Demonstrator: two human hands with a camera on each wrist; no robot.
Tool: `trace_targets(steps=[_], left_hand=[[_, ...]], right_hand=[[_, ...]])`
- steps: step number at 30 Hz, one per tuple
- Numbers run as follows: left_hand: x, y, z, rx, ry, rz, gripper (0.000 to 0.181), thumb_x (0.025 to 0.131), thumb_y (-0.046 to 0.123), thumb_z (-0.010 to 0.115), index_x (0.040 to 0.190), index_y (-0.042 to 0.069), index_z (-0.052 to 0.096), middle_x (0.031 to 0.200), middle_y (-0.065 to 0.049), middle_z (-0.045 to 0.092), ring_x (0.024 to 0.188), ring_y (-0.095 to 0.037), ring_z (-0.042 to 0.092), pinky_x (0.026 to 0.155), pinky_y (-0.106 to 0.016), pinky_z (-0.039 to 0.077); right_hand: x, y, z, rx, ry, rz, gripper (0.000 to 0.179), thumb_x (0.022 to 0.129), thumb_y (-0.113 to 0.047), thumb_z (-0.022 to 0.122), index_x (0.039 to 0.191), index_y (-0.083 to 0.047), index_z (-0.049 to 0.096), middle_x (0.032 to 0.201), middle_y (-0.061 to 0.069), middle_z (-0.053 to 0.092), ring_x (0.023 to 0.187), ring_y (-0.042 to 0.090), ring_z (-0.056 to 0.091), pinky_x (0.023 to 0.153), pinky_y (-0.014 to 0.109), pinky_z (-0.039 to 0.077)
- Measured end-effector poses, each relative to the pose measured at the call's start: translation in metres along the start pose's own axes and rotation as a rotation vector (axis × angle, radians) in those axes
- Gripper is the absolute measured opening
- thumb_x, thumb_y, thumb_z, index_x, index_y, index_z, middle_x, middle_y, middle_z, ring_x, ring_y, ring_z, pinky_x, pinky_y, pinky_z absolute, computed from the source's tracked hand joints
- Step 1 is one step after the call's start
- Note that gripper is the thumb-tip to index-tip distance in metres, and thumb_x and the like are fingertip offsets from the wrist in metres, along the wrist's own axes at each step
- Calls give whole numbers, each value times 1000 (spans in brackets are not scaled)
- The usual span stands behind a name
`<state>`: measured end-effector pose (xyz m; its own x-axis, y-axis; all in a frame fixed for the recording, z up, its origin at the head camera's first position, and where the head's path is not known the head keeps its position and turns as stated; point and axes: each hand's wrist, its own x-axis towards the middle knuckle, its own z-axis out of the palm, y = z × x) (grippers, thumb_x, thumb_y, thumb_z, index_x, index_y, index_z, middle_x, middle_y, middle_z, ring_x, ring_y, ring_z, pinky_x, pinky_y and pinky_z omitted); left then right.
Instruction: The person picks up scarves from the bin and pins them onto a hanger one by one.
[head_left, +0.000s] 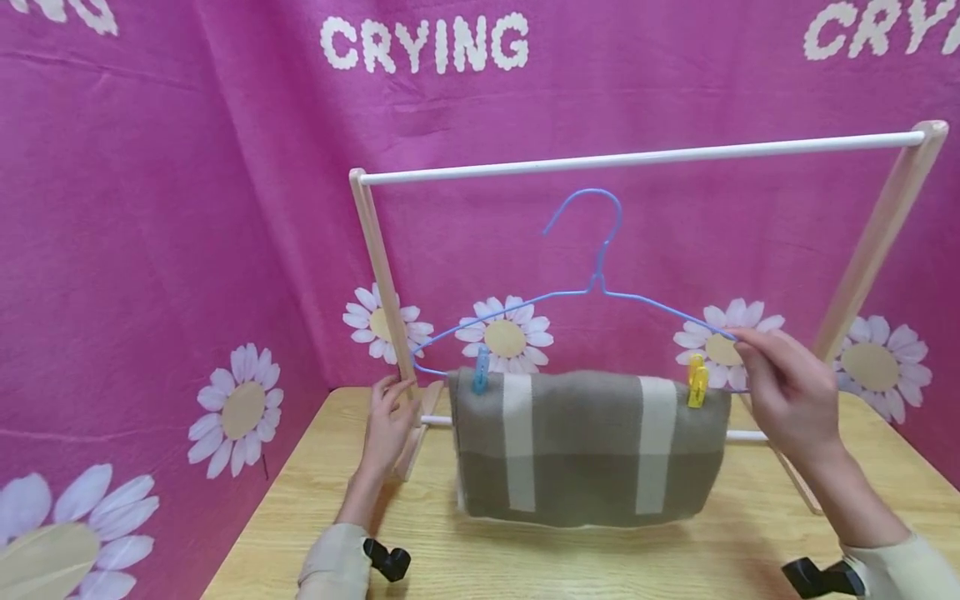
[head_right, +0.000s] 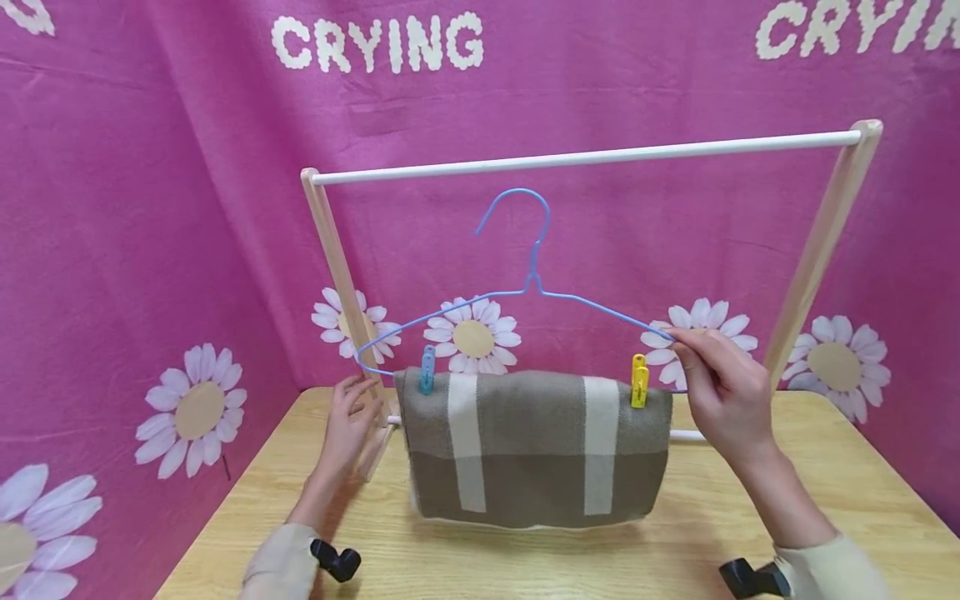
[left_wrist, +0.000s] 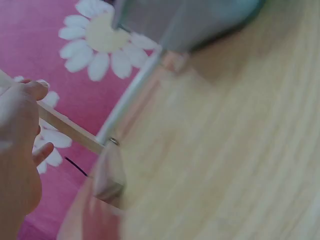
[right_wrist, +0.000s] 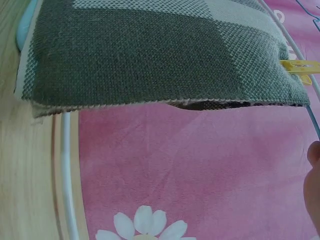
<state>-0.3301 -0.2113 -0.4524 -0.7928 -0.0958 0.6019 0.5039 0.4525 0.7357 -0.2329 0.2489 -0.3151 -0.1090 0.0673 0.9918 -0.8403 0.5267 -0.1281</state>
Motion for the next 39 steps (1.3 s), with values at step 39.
trace_targets(steps=[39], left_hand=[[5,-19,21,396,24,54,57,93,-2,62,141,19,42,126,-15,59,71,-31,57,58,-41,52]], right_hand=[[34,11,-32,-108,104,149,15,90,3,66,95,15,72,79,-24,56,64,-6,40,64,8,29]])
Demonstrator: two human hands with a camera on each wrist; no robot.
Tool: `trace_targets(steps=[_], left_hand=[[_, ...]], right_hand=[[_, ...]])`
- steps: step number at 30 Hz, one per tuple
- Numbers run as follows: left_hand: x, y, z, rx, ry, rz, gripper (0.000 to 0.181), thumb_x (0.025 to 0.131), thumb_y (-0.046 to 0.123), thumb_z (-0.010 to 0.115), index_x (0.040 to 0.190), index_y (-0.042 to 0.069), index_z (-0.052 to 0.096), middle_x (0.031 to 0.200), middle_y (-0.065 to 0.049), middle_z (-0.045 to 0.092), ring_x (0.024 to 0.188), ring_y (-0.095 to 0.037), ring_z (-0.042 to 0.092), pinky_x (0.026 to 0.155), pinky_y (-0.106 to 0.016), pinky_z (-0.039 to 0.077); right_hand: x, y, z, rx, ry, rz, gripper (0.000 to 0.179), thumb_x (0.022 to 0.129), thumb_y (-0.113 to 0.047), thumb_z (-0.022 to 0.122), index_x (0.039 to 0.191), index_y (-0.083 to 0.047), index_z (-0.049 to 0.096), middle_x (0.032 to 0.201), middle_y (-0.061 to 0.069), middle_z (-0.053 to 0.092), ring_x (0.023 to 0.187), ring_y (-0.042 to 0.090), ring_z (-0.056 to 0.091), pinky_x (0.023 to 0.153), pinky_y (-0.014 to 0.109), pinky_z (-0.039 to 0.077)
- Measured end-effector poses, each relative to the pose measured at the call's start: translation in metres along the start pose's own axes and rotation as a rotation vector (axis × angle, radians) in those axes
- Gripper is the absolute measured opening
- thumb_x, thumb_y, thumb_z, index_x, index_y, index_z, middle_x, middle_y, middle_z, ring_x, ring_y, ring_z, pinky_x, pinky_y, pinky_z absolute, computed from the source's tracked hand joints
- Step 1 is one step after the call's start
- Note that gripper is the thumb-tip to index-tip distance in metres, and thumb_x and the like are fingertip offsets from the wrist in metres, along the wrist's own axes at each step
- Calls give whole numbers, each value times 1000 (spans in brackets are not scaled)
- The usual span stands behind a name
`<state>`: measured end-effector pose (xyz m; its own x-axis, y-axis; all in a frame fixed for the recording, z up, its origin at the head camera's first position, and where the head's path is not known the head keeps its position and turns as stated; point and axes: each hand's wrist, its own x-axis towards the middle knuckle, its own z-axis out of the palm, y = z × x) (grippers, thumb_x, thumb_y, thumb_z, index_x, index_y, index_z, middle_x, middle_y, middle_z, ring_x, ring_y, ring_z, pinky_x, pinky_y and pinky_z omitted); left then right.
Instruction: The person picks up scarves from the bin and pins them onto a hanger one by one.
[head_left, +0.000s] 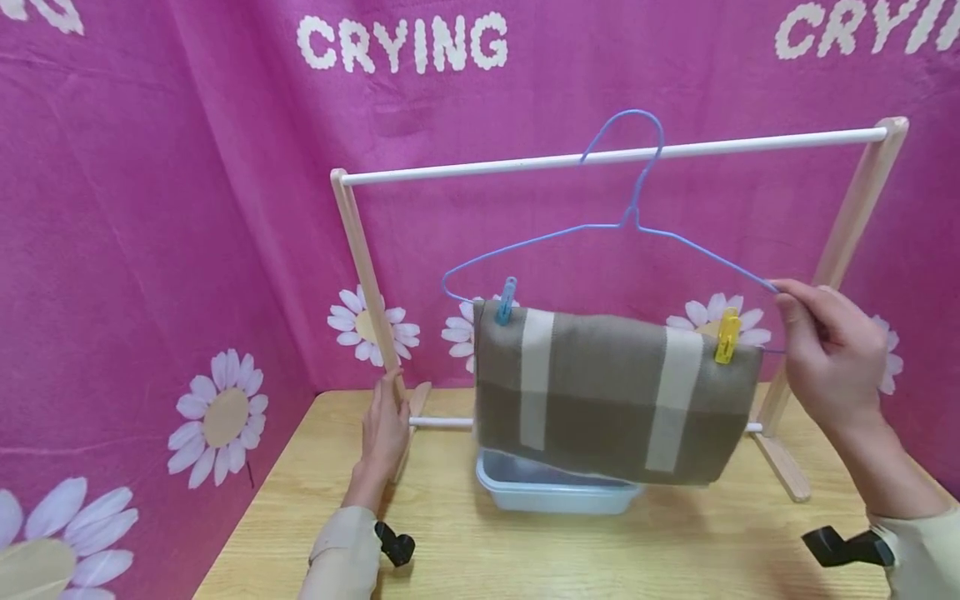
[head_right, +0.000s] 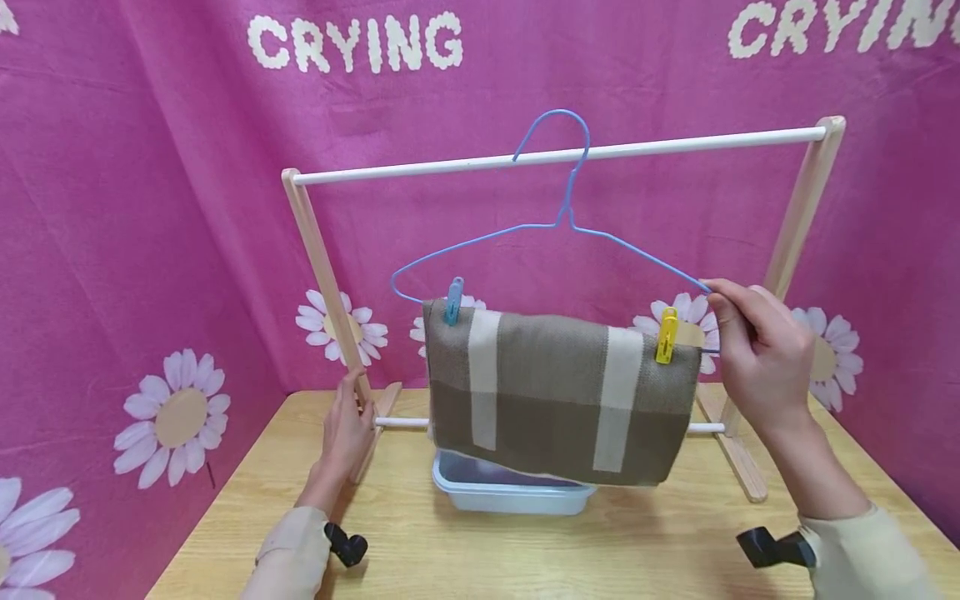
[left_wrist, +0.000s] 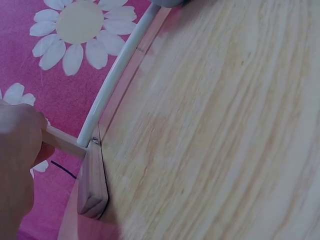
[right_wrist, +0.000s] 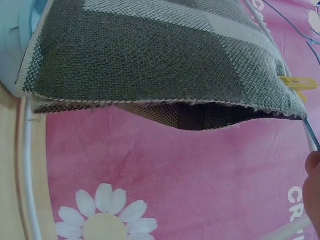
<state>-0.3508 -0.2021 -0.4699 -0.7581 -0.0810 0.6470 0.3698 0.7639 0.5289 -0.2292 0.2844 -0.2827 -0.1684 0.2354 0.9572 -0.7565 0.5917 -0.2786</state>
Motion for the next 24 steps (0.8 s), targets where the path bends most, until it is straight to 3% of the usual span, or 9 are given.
trace_targets(steps=[4,9,15,19,24], left_hand=[[0,2,-2,-4,-27,-35,56,93,-2,62,141,20,42,123,-15,59,79,-33,59,65,-46,54],[0,3,-3,11,-28,-33,55,92,-2,63,140,18,43,120,-17,60,76,-34,58,63,-47,53],[1,4,-3,9,-21,-35,56,92,-2,63,139,20,43,120,-17,60,75,-35,59,62,-47,53],[1,3,-2,5,-15,-38,59,91,-3,64,139,23,43,122,-18,60,83,-38,63,66,-50,54],[2,3,0,3,-18,-28,58,92,-3,63,139,23,42,124,-18,60,87,-39,64,67,-50,54]], right_hand=[[9,0,-4,-64,2,22,16,91,-1,66,96,12,73,79,-27,56,63,-8,39,62,7,29],[18,-1,-9,-109,20,49,18,92,-4,67,97,12,73,75,-29,53,62,-10,37,62,7,28],[32,-6,-16,-153,21,35,21,93,-6,66,95,14,72,74,-30,49,62,-10,35,63,7,27],[42,-10,-23,-218,-2,19,23,95,-7,63,98,14,72,75,-34,46,64,-12,33,64,7,26],[51,5,-40,-279,-41,60,26,98,-12,60,105,10,71,74,-34,41,67,-12,32,66,9,24]])
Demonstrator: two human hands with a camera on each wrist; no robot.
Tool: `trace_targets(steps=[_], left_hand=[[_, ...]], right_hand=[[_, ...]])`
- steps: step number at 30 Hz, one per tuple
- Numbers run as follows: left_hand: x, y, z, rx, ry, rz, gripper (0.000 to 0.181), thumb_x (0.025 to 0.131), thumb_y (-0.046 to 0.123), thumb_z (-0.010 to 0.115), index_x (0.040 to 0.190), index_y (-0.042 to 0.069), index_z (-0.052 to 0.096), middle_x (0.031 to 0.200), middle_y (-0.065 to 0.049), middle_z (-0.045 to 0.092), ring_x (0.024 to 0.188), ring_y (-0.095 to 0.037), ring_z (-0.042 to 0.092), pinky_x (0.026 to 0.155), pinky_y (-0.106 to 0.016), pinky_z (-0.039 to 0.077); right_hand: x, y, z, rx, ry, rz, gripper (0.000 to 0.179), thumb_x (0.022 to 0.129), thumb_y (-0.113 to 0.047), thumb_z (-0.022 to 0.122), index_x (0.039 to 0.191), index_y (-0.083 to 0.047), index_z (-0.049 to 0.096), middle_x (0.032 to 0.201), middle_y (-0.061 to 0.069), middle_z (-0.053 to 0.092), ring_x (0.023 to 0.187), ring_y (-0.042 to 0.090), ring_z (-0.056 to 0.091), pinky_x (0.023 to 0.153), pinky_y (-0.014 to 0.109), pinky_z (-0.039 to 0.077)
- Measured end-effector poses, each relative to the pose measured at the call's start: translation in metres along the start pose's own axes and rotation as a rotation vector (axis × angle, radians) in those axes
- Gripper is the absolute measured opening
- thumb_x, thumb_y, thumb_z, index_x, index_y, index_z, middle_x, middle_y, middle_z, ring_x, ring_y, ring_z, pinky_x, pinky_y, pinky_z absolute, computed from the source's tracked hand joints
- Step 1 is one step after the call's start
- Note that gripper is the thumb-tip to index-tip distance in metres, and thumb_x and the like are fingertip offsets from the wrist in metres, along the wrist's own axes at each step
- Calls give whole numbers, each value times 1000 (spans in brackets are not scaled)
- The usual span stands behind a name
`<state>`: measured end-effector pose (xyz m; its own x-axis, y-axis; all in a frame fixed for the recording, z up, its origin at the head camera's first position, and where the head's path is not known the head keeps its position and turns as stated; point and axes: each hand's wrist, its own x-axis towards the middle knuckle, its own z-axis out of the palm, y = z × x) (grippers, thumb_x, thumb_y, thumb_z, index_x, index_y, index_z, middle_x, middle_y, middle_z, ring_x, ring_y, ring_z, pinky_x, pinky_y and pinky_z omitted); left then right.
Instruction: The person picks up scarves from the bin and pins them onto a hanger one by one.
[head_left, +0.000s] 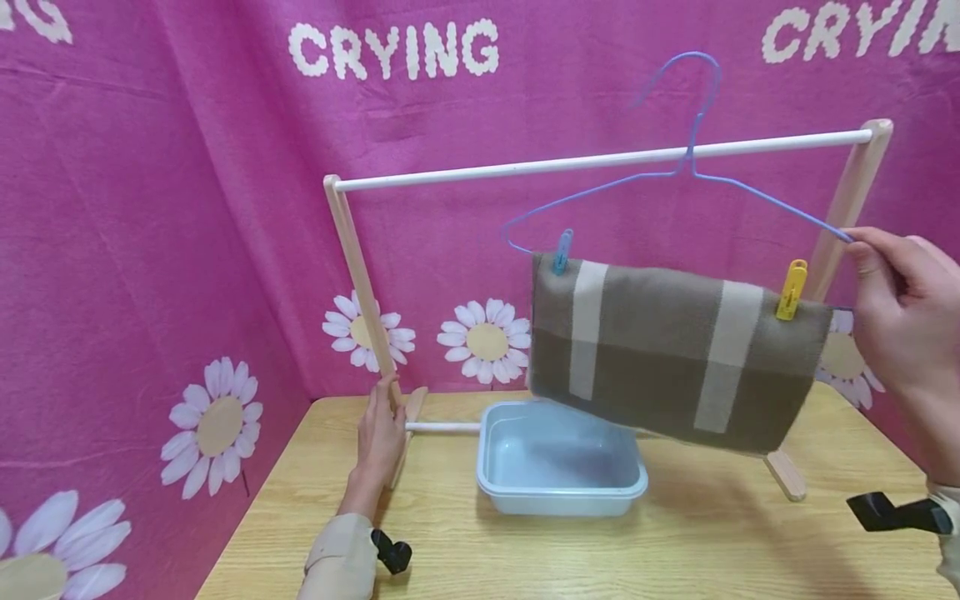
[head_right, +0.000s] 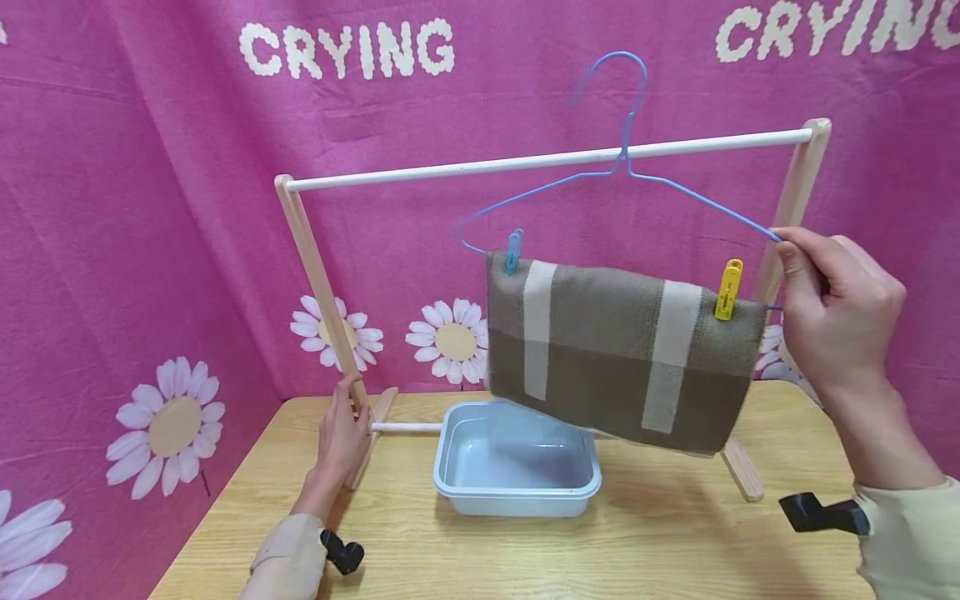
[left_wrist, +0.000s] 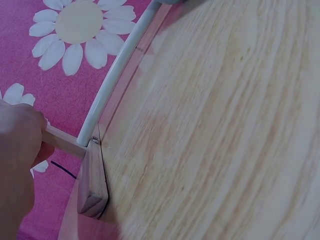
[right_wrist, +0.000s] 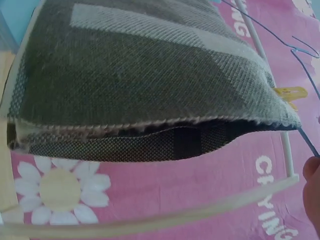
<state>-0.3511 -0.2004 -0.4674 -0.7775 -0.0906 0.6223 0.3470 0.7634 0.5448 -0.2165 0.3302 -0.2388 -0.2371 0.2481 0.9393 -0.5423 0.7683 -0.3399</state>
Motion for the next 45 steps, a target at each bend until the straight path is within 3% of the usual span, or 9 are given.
trace_targets(steps=[4,9,17,24,33,40,42,45], left_hand=[[0,1,0,9,-1,-4,57,93,-2,63,139,23,42,121,-18,60,83,-37,63,65,-48,54],[0,1,-1,18,6,-7,57,92,-2,64,139,22,43,122,-18,61,85,-39,65,66,-51,55],[-2,1,-3,7,-18,-32,55,94,0,62,140,22,42,121,-18,60,88,-37,64,69,-49,56],[-2,0,-4,7,17,4,55,91,-3,65,137,17,44,124,-20,59,90,-40,66,71,-54,55],[1,-2,-5,14,-12,20,57,92,-2,65,139,22,41,123,-19,59,89,-38,64,70,-51,54],[2,-4,-8,33,-60,-4,58,95,2,62,142,25,39,125,-15,57,94,-36,65,73,-49,55],[1,-4,-9,56,-54,-16,58,95,4,63,143,26,39,123,-13,54,87,-34,64,68,-46,55],[0,-3,-9,104,3,13,55,93,6,66,140,24,44,115,-12,49,80,-31,60,60,-41,52]], right_hand=[[2,12,-5,-15,-22,47,28,99,-12,58,107,12,69,75,-34,40,72,-12,31,72,12,23],[-2,25,-6,-31,-33,35,27,99,-10,58,106,12,69,77,-37,40,71,-14,31,70,11,23],[-19,44,-9,-125,-72,38,25,98,-14,60,107,6,72,72,-35,36,66,-13,29,62,9,22],[-39,48,-11,-232,-103,-8,22,98,-10,60,106,6,72,75,-33,33,65,-15,24,60,5,19],[-49,38,-8,-162,-99,7,18,94,-5,64,101,7,73,79,-43,39,66,-17,30,63,3,22],[-53,51,-6,-150,-112,20,21,94,-11,63,102,5,74,81,-44,41,70,-22,33,65,2,24],[-55,54,-6,-146,-123,24,22,93,-12,64,105,3,75,83,-42,42,73,-24,35,67,-1,26],[-58,55,-6,-128,-135,52,26,91,-11,67,114,0,72,92,-39,42,82,-24,39,71,-4,30]])
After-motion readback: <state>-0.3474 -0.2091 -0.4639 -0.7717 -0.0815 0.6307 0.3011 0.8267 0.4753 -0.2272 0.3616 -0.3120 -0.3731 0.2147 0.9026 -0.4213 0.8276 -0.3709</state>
